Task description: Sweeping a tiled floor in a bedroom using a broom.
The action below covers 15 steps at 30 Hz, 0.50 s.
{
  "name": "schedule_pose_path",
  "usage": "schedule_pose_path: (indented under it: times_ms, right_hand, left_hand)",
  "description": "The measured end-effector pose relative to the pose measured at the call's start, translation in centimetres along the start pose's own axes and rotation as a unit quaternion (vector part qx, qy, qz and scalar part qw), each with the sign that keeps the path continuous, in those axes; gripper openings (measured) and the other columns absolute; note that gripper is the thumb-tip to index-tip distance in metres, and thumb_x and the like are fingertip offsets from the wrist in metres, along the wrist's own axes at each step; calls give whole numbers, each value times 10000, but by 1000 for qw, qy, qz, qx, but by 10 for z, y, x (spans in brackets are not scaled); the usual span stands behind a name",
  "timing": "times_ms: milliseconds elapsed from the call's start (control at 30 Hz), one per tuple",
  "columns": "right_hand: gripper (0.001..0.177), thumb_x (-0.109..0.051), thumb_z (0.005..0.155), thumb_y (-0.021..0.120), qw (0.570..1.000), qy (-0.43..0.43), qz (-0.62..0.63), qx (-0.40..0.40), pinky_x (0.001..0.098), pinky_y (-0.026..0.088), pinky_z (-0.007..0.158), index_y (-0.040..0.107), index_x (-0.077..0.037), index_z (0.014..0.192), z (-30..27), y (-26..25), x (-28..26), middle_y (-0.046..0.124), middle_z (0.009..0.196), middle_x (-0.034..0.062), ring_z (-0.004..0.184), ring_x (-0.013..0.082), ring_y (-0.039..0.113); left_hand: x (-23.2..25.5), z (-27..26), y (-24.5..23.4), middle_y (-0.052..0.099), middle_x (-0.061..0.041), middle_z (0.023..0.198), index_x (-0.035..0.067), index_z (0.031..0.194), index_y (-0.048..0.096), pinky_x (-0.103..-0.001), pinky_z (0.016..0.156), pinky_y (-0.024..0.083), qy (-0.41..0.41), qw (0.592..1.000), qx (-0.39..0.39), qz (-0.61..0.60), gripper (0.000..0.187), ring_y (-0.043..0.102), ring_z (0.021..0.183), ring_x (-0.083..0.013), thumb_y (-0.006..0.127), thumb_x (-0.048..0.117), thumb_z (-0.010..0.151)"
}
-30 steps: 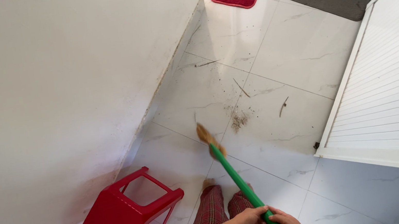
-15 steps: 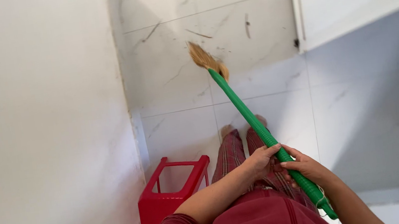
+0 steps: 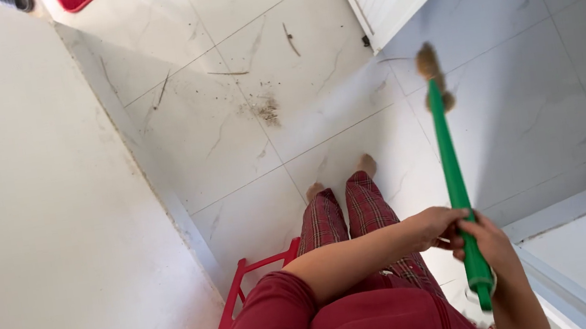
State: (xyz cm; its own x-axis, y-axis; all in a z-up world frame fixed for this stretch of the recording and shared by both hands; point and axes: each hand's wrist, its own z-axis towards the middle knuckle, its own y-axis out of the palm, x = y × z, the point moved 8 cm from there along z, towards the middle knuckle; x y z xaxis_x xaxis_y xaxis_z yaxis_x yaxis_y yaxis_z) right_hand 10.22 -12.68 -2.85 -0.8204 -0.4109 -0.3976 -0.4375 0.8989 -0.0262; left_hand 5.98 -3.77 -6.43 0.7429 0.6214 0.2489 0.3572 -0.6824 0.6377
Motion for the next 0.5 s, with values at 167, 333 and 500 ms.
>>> schedule_pose_path:
  times_ms: [167,333,500]
  right_hand:
    - [338,-176,1011,513,999,-28,42,-20,326,542,597,522,0,1300,79,24,-46,634,899,108,697,191,628]
    - [301,-300,1038,532,984,116,121,-59,360,540,581,535,-1,1067,152,97,-9,611,793,90,627,214,601]
    - [243,-298,1021,491,961,187,-1,-206,290,497,458,532,-58,1021,125,193,-12,535,697,57,531,147,525]
  left_hand:
    - [37,55,-45,537,-30,791,41,1004,593,-287,624,533,26,993,84,-77,387,531,649,-145,499,410,1076]
    - [21,72,-144,482,35,622,77,898,559,-255,434,437,32,961,189,-201,356,441,456,-89,569,399,1049]
    - [7,9,-209,467,-2,599,89,839,521,-261,369,438,33,903,289,-315,409,462,442,-115,636,449,995]
